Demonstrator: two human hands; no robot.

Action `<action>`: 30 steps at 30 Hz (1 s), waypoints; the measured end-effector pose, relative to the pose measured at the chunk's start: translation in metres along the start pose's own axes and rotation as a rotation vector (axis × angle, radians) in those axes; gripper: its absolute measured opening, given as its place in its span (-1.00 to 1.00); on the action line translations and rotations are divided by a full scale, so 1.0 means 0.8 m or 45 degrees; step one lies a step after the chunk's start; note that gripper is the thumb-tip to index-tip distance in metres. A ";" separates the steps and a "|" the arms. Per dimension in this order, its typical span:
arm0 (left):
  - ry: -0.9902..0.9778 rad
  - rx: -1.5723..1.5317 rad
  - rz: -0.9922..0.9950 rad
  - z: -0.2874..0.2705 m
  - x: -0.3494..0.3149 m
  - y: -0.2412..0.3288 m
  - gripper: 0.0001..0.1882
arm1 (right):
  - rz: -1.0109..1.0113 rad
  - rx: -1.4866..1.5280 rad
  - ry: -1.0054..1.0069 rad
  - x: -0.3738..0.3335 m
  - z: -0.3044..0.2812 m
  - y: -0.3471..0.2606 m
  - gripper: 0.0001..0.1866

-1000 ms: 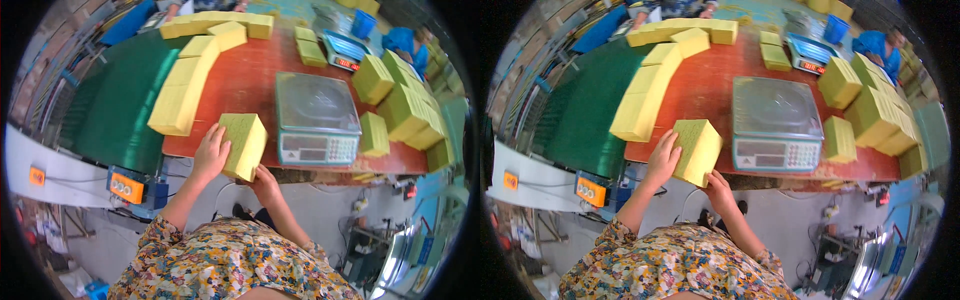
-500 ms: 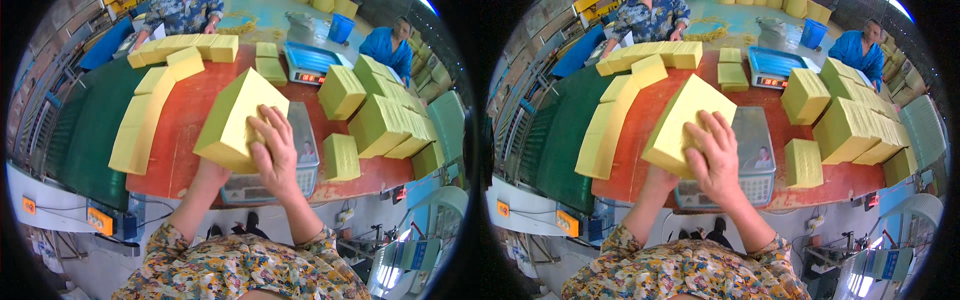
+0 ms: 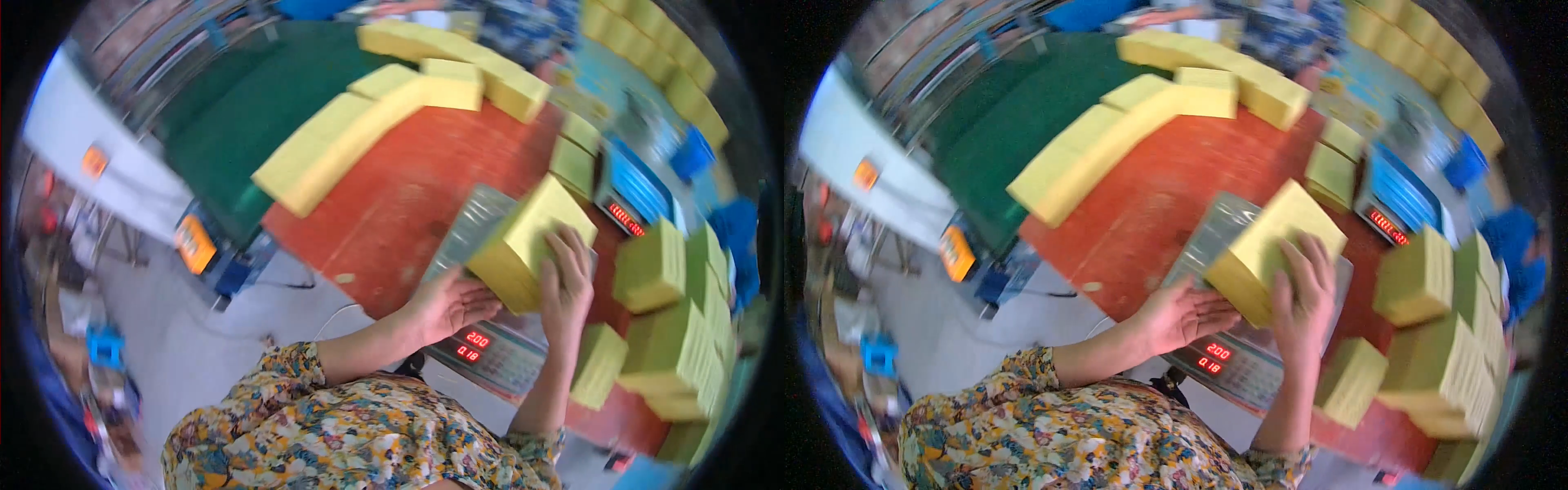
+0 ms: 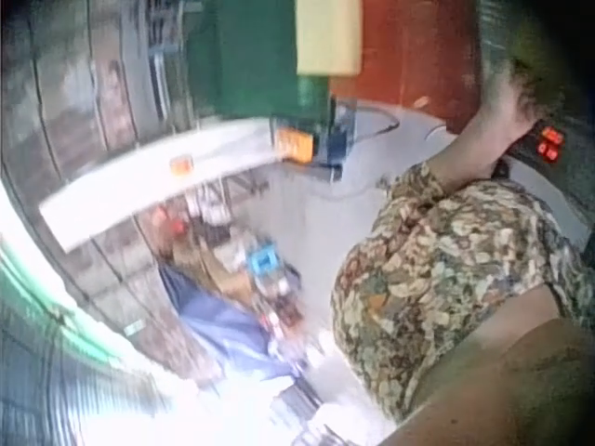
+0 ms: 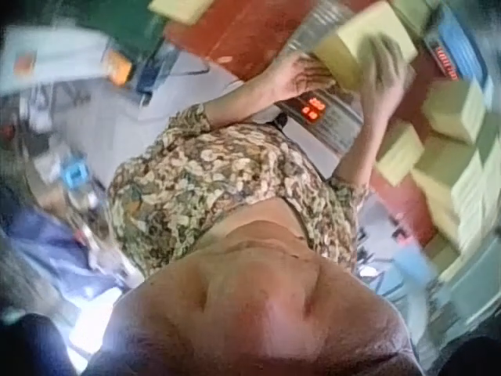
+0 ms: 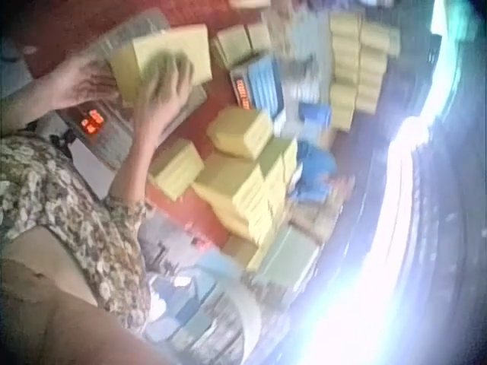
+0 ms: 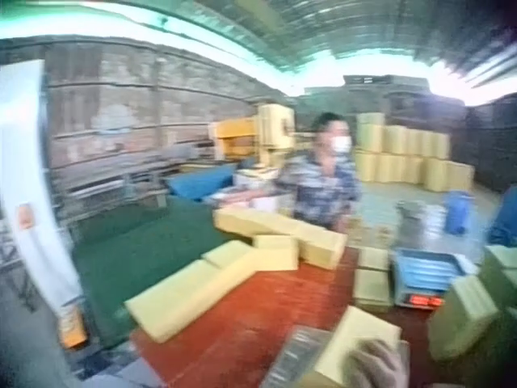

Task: Weighing stacks of yellow paper, adjusting the count to reach a target weight, and then bundling them using an automated machine.

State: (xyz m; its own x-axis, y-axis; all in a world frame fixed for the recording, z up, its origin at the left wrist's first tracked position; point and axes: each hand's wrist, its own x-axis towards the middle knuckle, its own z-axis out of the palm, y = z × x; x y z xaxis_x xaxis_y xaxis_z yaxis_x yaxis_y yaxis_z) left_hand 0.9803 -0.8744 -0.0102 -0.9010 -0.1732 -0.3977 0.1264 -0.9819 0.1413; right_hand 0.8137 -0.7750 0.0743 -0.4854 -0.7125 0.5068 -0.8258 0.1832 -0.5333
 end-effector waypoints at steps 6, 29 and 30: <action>0.326 0.927 0.822 -0.036 -0.136 0.156 -0.55 | -0.009 -0.271 -0.069 -0.018 0.014 -0.052 -0.63; -0.354 2.669 -0.024 -0.150 -0.145 0.406 -0.34 | -0.040 0.105 -0.160 -0.085 0.276 -0.307 -0.53; -0.462 2.863 -0.126 -0.136 -0.132 0.392 -0.22 | -0.078 0.076 -0.159 -0.074 0.280 -0.296 -0.51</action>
State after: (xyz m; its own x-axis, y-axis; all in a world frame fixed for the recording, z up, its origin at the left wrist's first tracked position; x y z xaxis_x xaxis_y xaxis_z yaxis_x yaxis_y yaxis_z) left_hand 1.1604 -1.1725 -0.0222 -0.9183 0.1251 -0.3756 -0.1884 0.6962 0.6926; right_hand 1.1023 -0.9283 0.0187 -0.3919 -0.8005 0.4535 -0.8324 0.0985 -0.5453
